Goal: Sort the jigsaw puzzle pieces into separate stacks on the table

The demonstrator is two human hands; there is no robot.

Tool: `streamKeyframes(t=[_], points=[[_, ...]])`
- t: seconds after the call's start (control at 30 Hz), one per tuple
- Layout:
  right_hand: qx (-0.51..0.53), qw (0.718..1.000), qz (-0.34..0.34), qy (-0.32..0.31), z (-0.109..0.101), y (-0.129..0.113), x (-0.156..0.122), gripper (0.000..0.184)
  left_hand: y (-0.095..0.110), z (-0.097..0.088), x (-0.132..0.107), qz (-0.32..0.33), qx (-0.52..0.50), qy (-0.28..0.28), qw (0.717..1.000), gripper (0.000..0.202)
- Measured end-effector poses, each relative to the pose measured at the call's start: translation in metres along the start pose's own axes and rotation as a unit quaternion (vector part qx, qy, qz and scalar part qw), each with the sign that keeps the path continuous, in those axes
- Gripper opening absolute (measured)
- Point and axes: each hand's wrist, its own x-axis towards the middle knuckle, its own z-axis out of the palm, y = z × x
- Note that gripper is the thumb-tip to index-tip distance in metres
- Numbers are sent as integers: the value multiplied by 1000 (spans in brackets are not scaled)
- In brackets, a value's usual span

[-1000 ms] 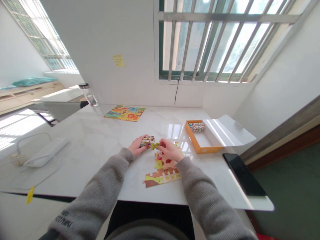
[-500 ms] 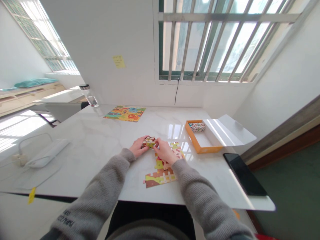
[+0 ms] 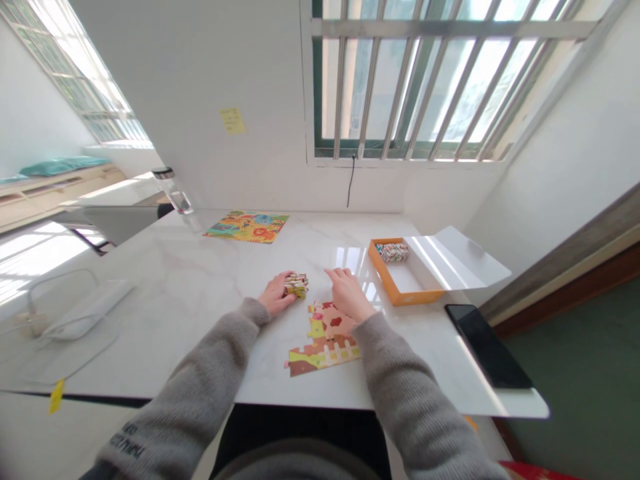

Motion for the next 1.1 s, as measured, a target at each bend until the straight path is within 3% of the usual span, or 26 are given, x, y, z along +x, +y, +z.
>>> streamKeyframes(t=[0.1, 0.17, 0.37, 0.5, 0.67, 0.77, 0.9, 0.97, 1.03, 1.1], points=[[-6, 1000, 25, -13, -10, 35, -4, 56, 1, -1, 0, -2, -6, -1, 1000, 65], [3, 999, 46, -14, -9, 45, -7, 48, 1, -1, -1, -4, -7, 4, 1000, 64], [-59, 992, 102, 50, 8, 21, -5, 27, 2, -1, -1, -5, -10, 8, 1000, 65], [-4, 990, 115, 76, 7, 16, -4, 23, 2, -2, -3, -1, -6, 11, 1000, 65], [144, 984, 101, -23, -5, 34, -5, 9, 2, -1, -3, -4, -6, 13, 1000, 64], [237, 965, 104, -36, -12, 42, -6, 16, 1, -1, -2, -4, -7, 15, 1000, 65], [413, 895, 165, 34, -15, 40, -7, 38, 0, -1, -2, 1, -8, 17, 1000, 66], [446, 874, 187, 54, -11, 38, -7, 44, -1, -1, -2, 5, -9, 16, 1000, 65], [412, 888, 192, 74, -7, 36, -7, 44, -1, -1, -2, 8, -13, 18, 1000, 65], [333, 923, 167, 93, -5, 36, -6, 38, 0, -2, -2, 7, -15, 18, 1000, 66]])
